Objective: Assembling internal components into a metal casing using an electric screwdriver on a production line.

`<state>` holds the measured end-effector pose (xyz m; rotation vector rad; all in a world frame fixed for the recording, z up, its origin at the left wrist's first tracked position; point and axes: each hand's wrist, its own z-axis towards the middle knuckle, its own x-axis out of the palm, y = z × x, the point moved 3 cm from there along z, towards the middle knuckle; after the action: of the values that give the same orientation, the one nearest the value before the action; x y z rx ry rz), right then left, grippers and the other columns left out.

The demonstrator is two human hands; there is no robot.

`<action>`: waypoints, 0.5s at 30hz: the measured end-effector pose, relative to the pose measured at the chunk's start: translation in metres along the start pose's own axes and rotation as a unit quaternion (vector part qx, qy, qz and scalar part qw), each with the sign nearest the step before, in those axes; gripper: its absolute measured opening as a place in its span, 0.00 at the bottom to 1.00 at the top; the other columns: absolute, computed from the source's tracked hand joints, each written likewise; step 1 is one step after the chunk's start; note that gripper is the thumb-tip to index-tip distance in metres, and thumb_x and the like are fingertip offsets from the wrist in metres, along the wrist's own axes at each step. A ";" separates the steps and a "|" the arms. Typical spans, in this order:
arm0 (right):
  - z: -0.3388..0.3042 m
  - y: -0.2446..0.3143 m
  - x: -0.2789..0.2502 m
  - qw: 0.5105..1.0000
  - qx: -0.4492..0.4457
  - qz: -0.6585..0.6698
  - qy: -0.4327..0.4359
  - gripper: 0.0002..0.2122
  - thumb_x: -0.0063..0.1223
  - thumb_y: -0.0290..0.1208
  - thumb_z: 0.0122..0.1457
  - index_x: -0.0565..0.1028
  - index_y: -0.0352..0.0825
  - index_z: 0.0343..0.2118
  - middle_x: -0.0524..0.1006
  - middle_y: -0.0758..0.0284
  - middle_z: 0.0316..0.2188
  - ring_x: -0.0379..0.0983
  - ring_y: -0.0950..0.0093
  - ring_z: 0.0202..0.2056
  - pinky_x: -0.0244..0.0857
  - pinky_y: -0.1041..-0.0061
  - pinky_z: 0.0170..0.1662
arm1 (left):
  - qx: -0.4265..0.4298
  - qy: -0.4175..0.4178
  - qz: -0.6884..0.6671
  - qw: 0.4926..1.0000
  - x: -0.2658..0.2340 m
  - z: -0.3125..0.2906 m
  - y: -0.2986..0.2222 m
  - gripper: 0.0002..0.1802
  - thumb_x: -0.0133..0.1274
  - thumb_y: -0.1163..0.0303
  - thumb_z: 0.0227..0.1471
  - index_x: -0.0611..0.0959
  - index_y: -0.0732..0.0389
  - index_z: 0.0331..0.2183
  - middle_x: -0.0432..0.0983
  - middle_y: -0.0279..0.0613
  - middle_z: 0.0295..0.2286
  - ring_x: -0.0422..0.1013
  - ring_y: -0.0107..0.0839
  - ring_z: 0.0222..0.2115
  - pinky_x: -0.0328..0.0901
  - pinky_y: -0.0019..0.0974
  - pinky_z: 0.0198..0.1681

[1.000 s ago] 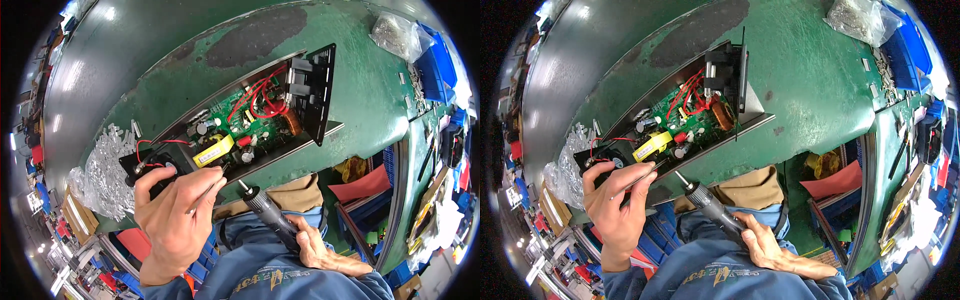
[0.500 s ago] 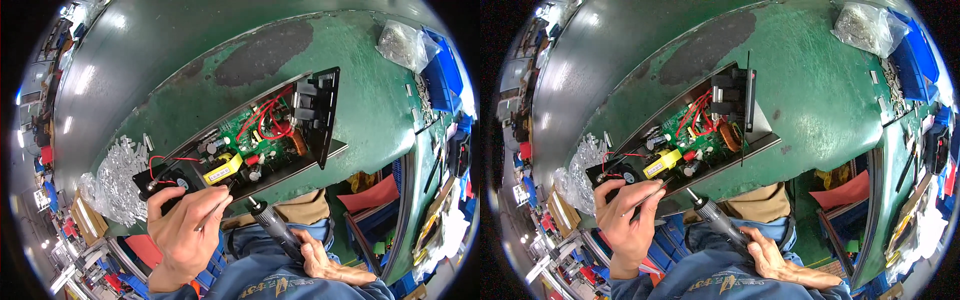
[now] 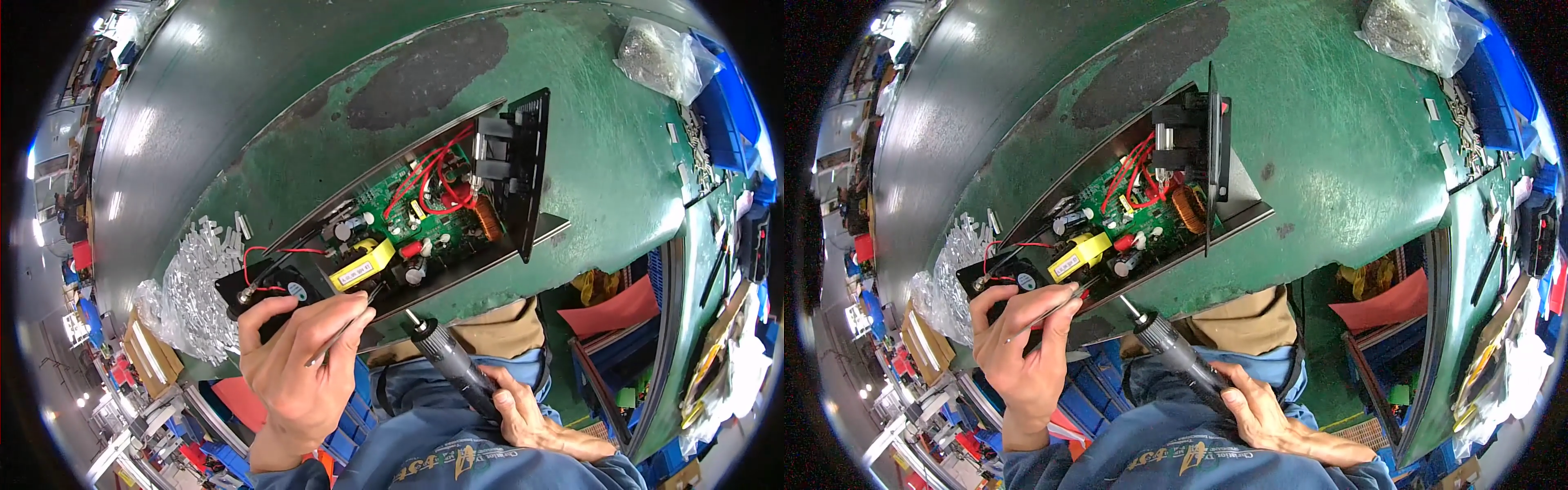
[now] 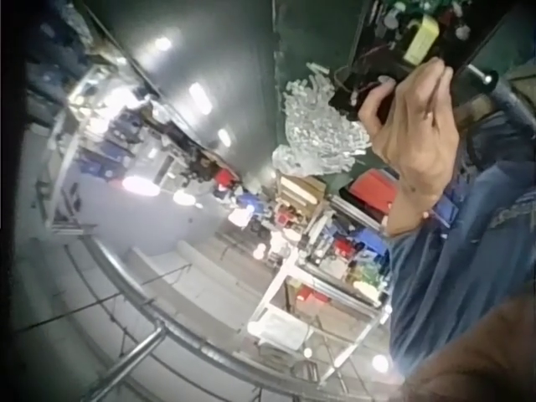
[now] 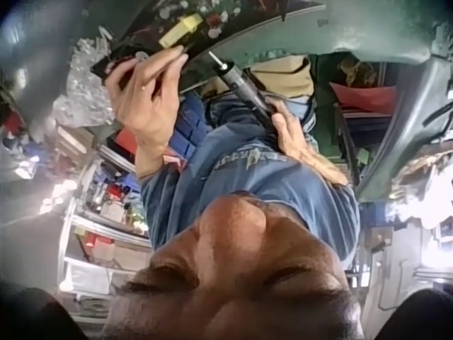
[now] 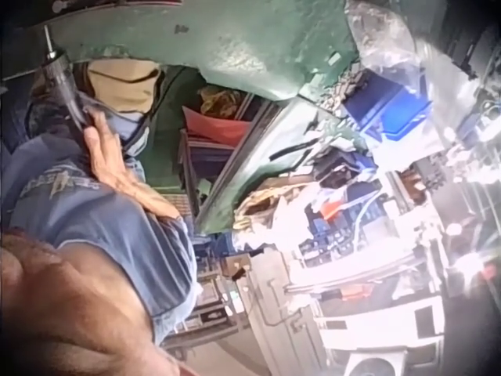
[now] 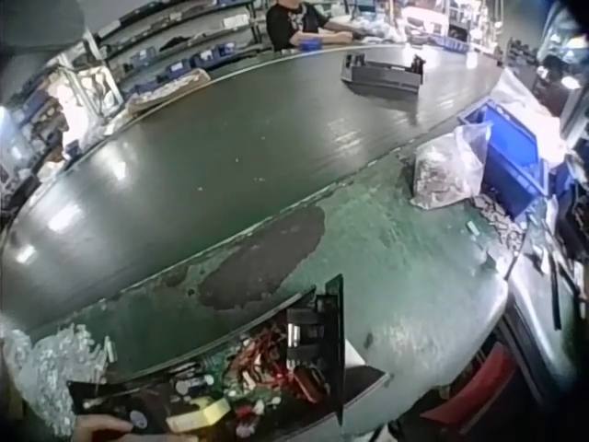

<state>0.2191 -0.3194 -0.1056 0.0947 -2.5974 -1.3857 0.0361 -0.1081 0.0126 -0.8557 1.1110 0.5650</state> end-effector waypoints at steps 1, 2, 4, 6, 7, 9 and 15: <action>0.000 -0.002 0.000 1.000 0.009 0.009 0.008 0.22 0.37 0.43 0.72 0.65 0.32 0.61 0.76 0.54 0.31 0.74 0.60 0.29 0.68 0.64 0.38 | 0.000 -0.001 0.000 1.000 0.001 0.000 0.000 0.11 0.68 0.73 0.49 0.84 0.57 0.36 0.86 0.33 0.30 0.80 0.25 0.30 0.63 0.34 0.47; -0.001 -0.003 0.001 1.000 0.012 0.010 0.007 0.22 0.37 0.43 0.72 0.65 0.32 0.61 0.76 0.54 0.31 0.74 0.60 0.29 0.68 0.64 0.38 | -0.001 0.002 -0.002 1.000 0.001 -0.001 0.000 0.11 0.68 0.73 0.49 0.84 0.57 0.36 0.86 0.33 0.30 0.80 0.25 0.30 0.63 0.34 0.47; 0.002 0.000 0.000 1.000 -0.015 -0.007 -0.007 0.23 0.37 0.43 0.72 0.65 0.32 0.61 0.76 0.54 0.29 0.74 0.61 0.29 0.68 0.65 0.38 | 0.004 -0.001 0.003 1.000 0.001 0.000 0.000 0.12 0.68 0.73 0.48 0.84 0.57 0.36 0.86 0.33 0.31 0.80 0.25 0.30 0.63 0.35 0.46; 0.003 0.010 -0.003 0.999 0.043 -0.016 0.006 0.35 0.27 0.60 0.70 0.67 0.27 0.59 0.79 0.60 0.33 0.74 0.72 0.34 0.66 0.70 0.41 | 0.006 -0.003 0.005 1.000 0.001 0.000 -0.001 0.13 0.69 0.74 0.48 0.84 0.57 0.37 0.86 0.33 0.31 0.80 0.26 0.30 0.64 0.35 0.46; 0.003 0.008 0.000 1.000 0.027 -0.006 0.000 0.35 0.28 0.59 0.70 0.67 0.27 0.59 0.79 0.60 0.33 0.74 0.72 0.33 0.67 0.70 0.41 | 0.006 0.000 0.010 1.000 0.000 0.000 -0.002 0.13 0.69 0.74 0.48 0.83 0.57 0.37 0.86 0.33 0.32 0.80 0.26 0.30 0.64 0.36 0.46; 0.003 0.005 0.001 1.000 0.020 0.004 -0.012 0.35 0.28 0.59 0.71 0.66 0.27 0.59 0.79 0.59 0.32 0.74 0.72 0.33 0.67 0.70 0.40 | 0.006 0.009 0.013 1.000 -0.001 0.000 -0.002 0.13 0.68 0.75 0.48 0.83 0.57 0.38 0.86 0.32 0.33 0.80 0.27 0.30 0.64 0.36 0.47; 0.002 0.009 0.000 1.000 0.000 0.000 0.000 0.21 0.38 0.41 0.71 0.64 0.35 0.62 0.78 0.55 0.31 0.79 0.58 0.33 0.70 0.62 0.40 | 0.008 -0.001 0.018 1.000 0.001 -0.002 -0.003 0.13 0.67 0.76 0.49 0.82 0.57 0.38 0.85 0.32 0.33 0.79 0.26 0.30 0.64 0.37 0.48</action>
<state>0.2189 -0.3123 -0.0992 0.0967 -2.5976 -1.3843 0.0375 -0.1114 0.0119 -0.8219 1.1295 0.5853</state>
